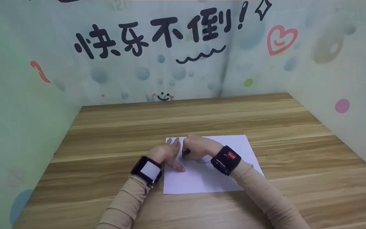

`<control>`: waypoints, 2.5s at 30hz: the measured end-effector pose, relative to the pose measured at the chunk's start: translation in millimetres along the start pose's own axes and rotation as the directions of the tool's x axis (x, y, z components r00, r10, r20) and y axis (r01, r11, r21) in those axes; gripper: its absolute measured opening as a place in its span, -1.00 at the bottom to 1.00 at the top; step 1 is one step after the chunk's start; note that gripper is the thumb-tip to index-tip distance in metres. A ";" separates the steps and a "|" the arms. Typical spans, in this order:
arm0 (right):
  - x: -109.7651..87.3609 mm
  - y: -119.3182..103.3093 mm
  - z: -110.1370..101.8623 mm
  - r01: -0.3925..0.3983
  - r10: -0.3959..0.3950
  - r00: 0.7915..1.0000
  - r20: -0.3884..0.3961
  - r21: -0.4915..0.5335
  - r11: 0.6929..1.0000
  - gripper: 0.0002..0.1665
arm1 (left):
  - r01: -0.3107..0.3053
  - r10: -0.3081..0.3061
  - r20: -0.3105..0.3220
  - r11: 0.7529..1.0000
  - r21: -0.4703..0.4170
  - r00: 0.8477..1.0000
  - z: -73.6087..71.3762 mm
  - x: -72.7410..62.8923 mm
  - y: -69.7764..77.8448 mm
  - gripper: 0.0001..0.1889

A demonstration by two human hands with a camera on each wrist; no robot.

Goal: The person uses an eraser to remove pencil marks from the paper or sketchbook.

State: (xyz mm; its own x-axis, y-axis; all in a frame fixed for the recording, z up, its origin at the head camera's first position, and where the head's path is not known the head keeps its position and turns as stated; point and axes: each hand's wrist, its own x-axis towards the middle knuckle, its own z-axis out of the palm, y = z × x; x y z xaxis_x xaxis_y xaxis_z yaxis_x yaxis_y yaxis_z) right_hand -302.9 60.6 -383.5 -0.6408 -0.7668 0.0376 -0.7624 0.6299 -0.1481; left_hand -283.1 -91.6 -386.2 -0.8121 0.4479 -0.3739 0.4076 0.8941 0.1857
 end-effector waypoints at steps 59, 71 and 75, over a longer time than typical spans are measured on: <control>-4.7 -3.6 -4.4 0.002 -0.004 0.999 0.041 0.040 0.999 -0.90 | 0.035 -0.035 0.000 0.998 -0.047 0.999 2.6 1.1 2.7 0.11; -0.1 4.3 -0.8 -0.004 0.005 0.999 -0.034 0.039 0.999 -0.84 | 0.027 -0.026 0.011 0.998 -0.049 1.000 -1.5 -1.5 0.6 0.12; 1.5 5.4 -0.2 -0.007 0.009 0.998 -0.066 0.041 0.999 -0.82 | 0.045 -0.045 0.005 0.999 -0.025 0.999 -1.2 -0.9 0.8 0.11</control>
State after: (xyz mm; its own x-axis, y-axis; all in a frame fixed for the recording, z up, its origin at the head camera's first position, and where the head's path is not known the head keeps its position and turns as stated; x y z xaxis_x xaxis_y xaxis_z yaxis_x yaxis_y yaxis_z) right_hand -308.0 62.9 -384.0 -0.6524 -0.7510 0.1019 -0.7539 0.6294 -0.1883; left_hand -282.5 -91.3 -384.7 -0.8273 0.4076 -0.3867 0.3602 0.9130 0.1917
